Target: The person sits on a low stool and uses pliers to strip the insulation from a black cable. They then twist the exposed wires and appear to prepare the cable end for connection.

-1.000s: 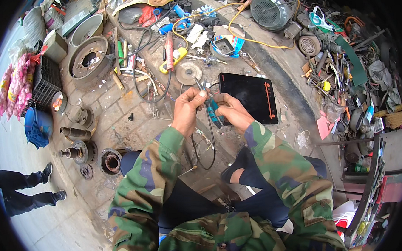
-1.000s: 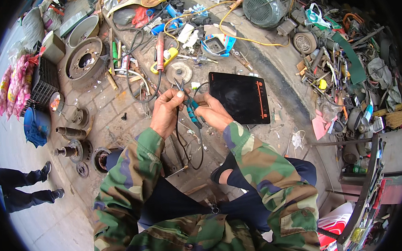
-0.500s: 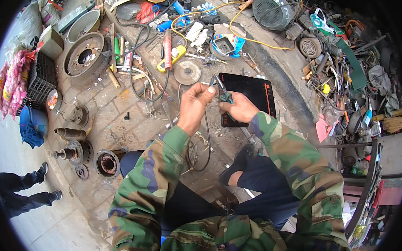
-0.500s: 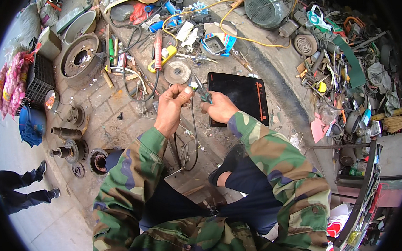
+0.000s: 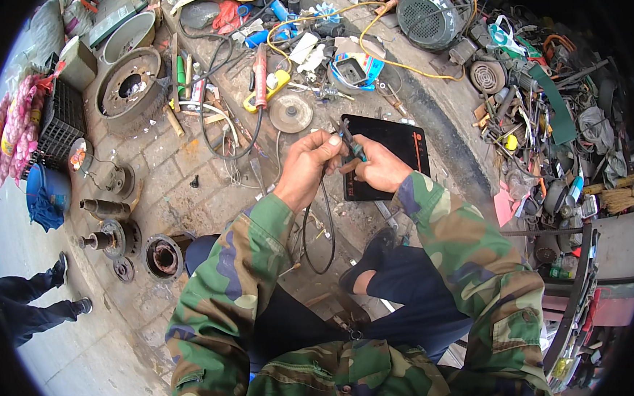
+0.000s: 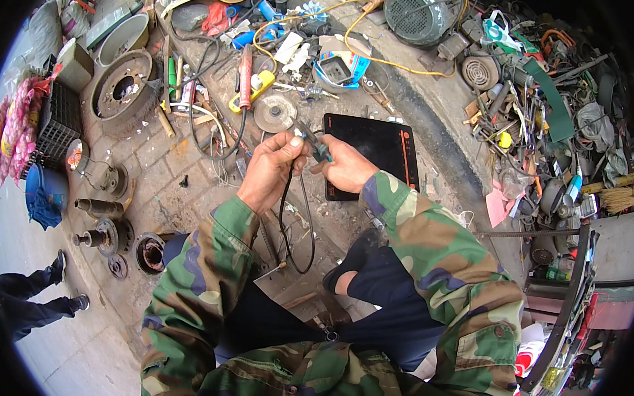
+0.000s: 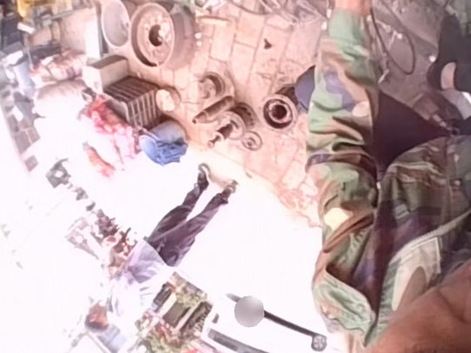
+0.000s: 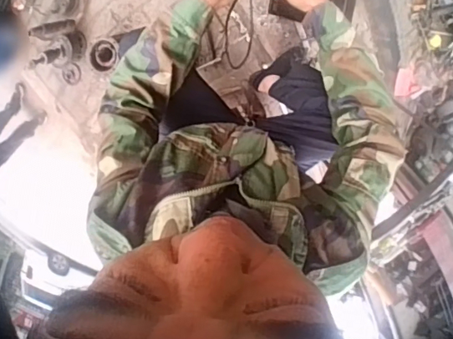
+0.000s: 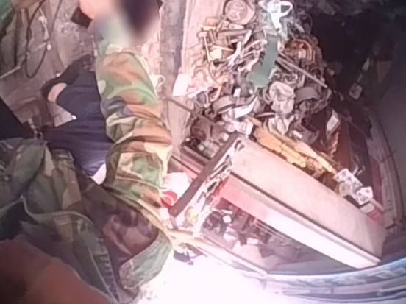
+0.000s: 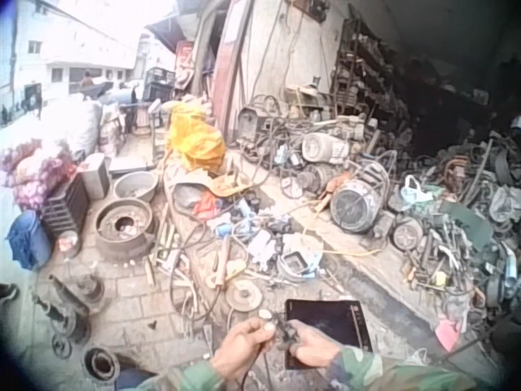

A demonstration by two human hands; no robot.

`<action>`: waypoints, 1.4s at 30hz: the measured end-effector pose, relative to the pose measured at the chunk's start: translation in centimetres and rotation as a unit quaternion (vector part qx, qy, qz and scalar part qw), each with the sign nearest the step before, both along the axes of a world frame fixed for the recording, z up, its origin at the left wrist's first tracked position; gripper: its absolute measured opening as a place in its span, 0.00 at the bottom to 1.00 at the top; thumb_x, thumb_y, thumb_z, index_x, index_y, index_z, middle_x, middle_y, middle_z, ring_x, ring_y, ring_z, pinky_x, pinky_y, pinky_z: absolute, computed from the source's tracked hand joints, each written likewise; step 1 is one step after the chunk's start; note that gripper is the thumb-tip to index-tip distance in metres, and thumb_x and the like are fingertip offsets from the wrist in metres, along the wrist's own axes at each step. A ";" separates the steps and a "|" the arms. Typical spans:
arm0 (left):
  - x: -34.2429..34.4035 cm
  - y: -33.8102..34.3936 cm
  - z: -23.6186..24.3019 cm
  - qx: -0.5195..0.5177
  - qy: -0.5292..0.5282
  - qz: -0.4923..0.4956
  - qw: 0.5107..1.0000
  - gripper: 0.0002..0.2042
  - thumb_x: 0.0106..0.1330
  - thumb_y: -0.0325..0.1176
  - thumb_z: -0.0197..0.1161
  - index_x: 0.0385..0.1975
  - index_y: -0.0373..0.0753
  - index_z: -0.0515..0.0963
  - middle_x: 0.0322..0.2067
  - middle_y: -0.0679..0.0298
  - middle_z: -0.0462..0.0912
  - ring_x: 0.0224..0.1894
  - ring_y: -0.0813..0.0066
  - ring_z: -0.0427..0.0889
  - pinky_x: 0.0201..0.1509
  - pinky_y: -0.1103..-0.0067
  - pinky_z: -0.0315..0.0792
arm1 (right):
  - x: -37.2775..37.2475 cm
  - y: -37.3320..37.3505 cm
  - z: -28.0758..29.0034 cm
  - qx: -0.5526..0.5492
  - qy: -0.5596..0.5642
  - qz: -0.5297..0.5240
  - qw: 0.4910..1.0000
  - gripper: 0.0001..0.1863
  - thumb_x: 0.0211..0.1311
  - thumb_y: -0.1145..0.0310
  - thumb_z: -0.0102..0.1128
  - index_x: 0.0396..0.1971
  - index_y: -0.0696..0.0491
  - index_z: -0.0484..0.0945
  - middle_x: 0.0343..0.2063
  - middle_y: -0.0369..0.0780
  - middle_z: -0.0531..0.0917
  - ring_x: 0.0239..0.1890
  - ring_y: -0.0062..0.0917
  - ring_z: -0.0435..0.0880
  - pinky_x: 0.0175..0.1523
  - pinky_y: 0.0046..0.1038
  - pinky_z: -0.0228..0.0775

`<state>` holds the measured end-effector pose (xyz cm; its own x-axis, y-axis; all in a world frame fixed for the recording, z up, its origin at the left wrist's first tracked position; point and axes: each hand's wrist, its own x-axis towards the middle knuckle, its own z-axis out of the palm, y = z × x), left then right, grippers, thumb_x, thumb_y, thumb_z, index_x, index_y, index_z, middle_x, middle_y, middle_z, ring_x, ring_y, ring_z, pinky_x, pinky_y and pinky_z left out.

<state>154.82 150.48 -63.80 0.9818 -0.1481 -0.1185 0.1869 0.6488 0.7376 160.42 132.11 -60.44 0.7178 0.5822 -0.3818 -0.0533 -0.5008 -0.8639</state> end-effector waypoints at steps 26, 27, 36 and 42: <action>0.0 2.0 0.9 -0.150 0.096 -0.112 0.978 0.10 0.74 0.37 0.55 0.36 0.37 0.73 0.34 0.61 0.77 0.26 0.78 0.67 0.29 0.80 0.62 | 0.0 0.7 0.5 -0.003 -0.035 0.033 0.999 0.36 0.51 0.87 0.47 0.66 0.63 0.61 0.51 0.50 0.79 0.54 0.34 0.84 0.56 0.30 0.74; 0.0 2.1 0.9 -0.156 0.101 -0.111 0.976 0.10 0.74 0.37 0.56 0.35 0.37 0.73 0.34 0.61 0.77 0.26 0.78 0.67 0.28 0.81 0.62 | 0.0 0.7 0.8 -0.008 0.008 0.033 0.999 0.36 0.51 0.88 0.47 0.66 0.63 0.61 0.50 0.49 0.79 0.54 0.34 0.84 0.56 0.30 0.74; 0.1 2.3 0.8 -0.163 0.096 -0.126 0.974 0.10 0.74 0.37 0.56 0.36 0.37 0.73 0.34 0.60 0.77 0.25 0.79 0.67 0.27 0.82 0.60 | 0.0 0.7 0.1 0.021 0.015 0.039 0.999 0.37 0.51 0.87 0.47 0.67 0.64 0.60 0.51 0.49 0.79 0.54 0.36 0.84 0.55 0.32 0.75; -0.2 2.3 0.6 -0.163 0.139 -0.141 0.966 0.09 0.73 0.37 0.57 0.37 0.38 0.75 0.34 0.61 0.77 0.25 0.79 0.65 0.27 0.82 0.59 | -0.5 0.1 -0.1 -0.024 -0.054 0.057 0.997 0.37 0.52 0.87 0.46 0.68 0.65 0.58 0.52 0.51 0.79 0.53 0.36 0.85 0.52 0.32 0.77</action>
